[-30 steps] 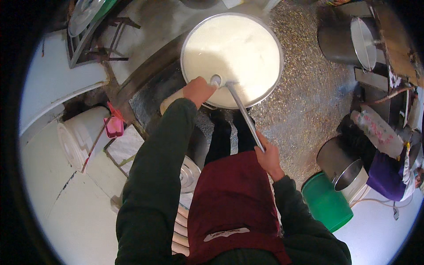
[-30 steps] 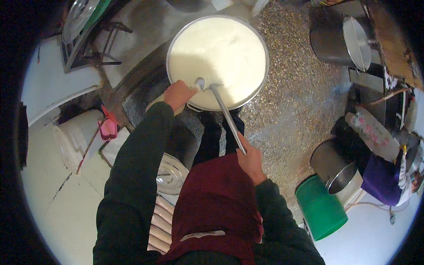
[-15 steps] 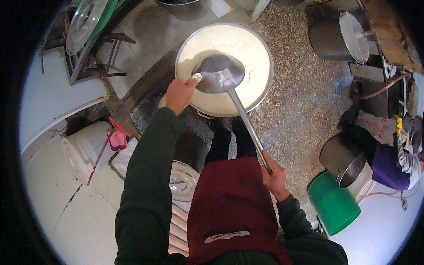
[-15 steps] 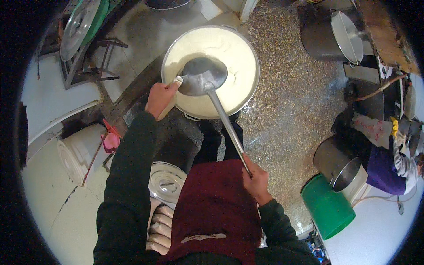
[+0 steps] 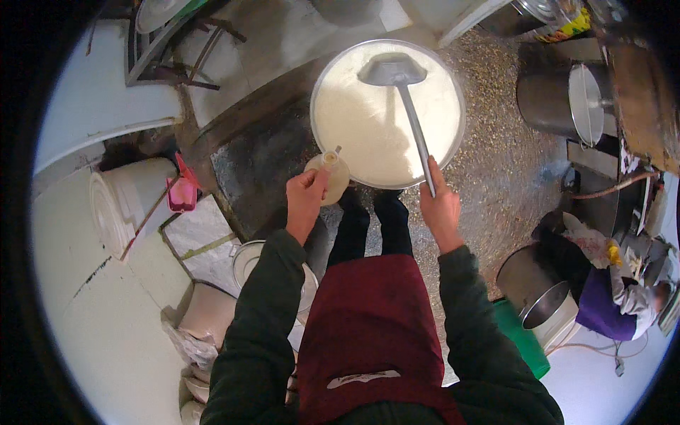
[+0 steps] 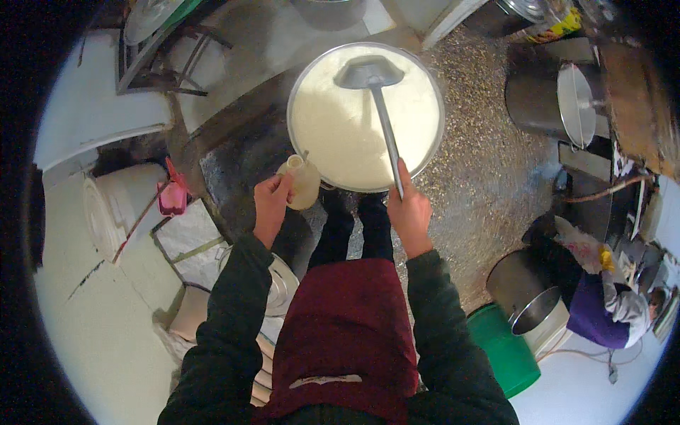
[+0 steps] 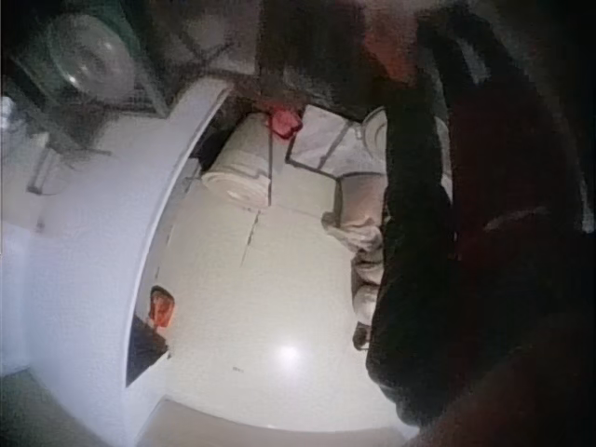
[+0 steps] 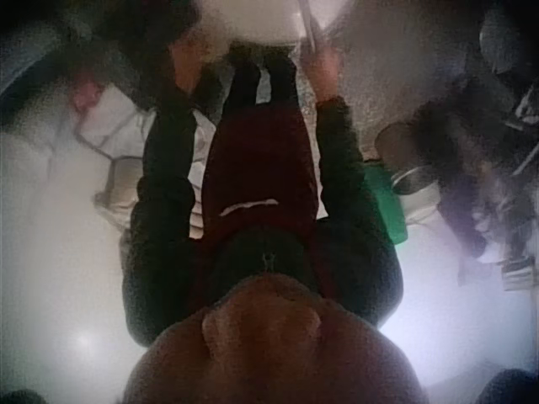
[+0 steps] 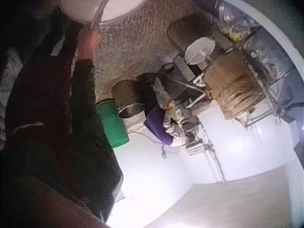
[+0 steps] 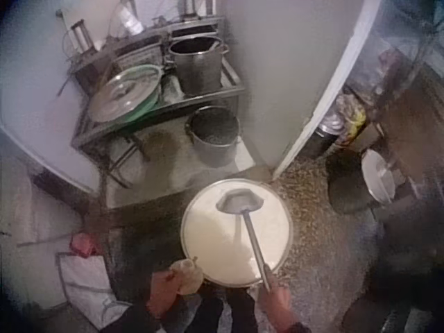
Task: The person serves a customer at a street food stall, then moves into a kitchen area and ladles a white liquid from a large pot into a small cup. The person repeatedly scoops and pours the liquid into the cup.
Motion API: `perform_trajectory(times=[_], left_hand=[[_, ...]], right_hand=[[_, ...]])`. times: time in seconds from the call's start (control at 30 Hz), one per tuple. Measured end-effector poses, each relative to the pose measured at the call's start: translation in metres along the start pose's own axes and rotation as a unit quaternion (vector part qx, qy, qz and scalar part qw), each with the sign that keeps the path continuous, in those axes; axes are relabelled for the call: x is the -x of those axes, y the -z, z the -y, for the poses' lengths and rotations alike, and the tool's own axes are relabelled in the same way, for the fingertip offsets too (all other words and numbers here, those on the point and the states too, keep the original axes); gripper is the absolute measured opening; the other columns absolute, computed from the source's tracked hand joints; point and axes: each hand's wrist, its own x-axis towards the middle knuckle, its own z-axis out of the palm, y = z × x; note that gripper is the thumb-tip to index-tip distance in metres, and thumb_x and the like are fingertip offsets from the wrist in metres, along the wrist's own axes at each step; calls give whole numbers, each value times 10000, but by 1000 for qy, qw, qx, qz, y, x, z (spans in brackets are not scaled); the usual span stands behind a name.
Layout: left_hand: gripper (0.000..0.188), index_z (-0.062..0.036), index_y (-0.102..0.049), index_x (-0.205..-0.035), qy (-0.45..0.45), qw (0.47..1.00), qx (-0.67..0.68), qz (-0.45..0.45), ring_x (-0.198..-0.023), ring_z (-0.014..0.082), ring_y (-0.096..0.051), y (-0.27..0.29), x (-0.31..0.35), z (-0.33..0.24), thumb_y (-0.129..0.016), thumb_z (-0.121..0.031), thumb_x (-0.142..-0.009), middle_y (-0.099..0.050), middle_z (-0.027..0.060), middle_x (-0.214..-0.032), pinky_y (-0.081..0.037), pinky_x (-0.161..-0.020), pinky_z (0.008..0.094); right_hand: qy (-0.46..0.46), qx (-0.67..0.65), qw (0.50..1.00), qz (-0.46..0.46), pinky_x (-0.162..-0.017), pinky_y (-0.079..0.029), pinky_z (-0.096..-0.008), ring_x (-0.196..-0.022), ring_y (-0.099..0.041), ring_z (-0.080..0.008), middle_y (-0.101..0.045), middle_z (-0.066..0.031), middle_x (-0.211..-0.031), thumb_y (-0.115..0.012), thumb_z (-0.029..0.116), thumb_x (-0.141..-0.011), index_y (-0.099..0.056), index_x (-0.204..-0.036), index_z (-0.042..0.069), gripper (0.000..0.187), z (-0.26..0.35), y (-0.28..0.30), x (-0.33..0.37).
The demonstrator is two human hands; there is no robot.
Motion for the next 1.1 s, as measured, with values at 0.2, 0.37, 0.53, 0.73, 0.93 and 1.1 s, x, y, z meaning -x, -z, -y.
perform_trajectory(times=[0.2,0.37,0.53,0.73,0.93,1.1], left_hand=[[461,4,-617,-711,25,999,15,-22,-638,30,-426,10,39,11,-719,-285,-1056,-513,-56,-650,-340,-561,276],[476,8,-608,-712,35,998,18,-59,-641,31,-406,22,60,16,-725,-301,-1054,-494,-60,-654,-326,-558,280],[502,5,-574,-694,45,995,38,-85,-651,30,-386,33,69,27,-736,-308,-1051,-460,-75,-663,-306,-551,286],[514,7,-535,-686,24,995,2,-92,-663,33,-363,42,64,34,-745,-297,-1044,-431,-82,-679,-289,-546,298],[566,24,-528,-663,23,993,-84,-75,-642,48,-363,38,32,19,-764,-349,-1017,-387,-13,-616,-298,-532,335],[571,30,-682,-711,36,988,-147,1,-602,58,-440,20,-15,-5,-789,-465,-973,-512,15,-587,-357,-539,319]], right_hand=[[38,69,996,30,-861,-597,-572,-949,-750,-460,-764,-274,-1064,-667,227,-960,-575,-1566,269,615,13,10,-86],[27,55,994,87,-911,-605,-514,-1000,-763,-433,-770,-263,-1145,-635,216,-939,-609,-1536,192,598,31,9,-139],[-43,10,984,174,-802,-632,-452,-760,-787,-334,-790,-247,-1073,-565,146,-900,-614,-1534,132,636,51,-3,-163],[-43,0,980,196,-760,-631,-438,-678,-768,-293,-799,-209,-1050,-549,141,-876,-615,-1540,152,667,46,-40,-162],[-21,25,987,160,-912,-609,-517,-907,-769,-438,-765,-272,-1130,-635,200,-907,-621,-1516,161,610,2,-91,-126],[14,-1,992,128,-964,-581,-581,-1060,-725,-490,-747,-270,-1197,-635,232,-930,-533,-1591,275,670,-30,-106,-43]])
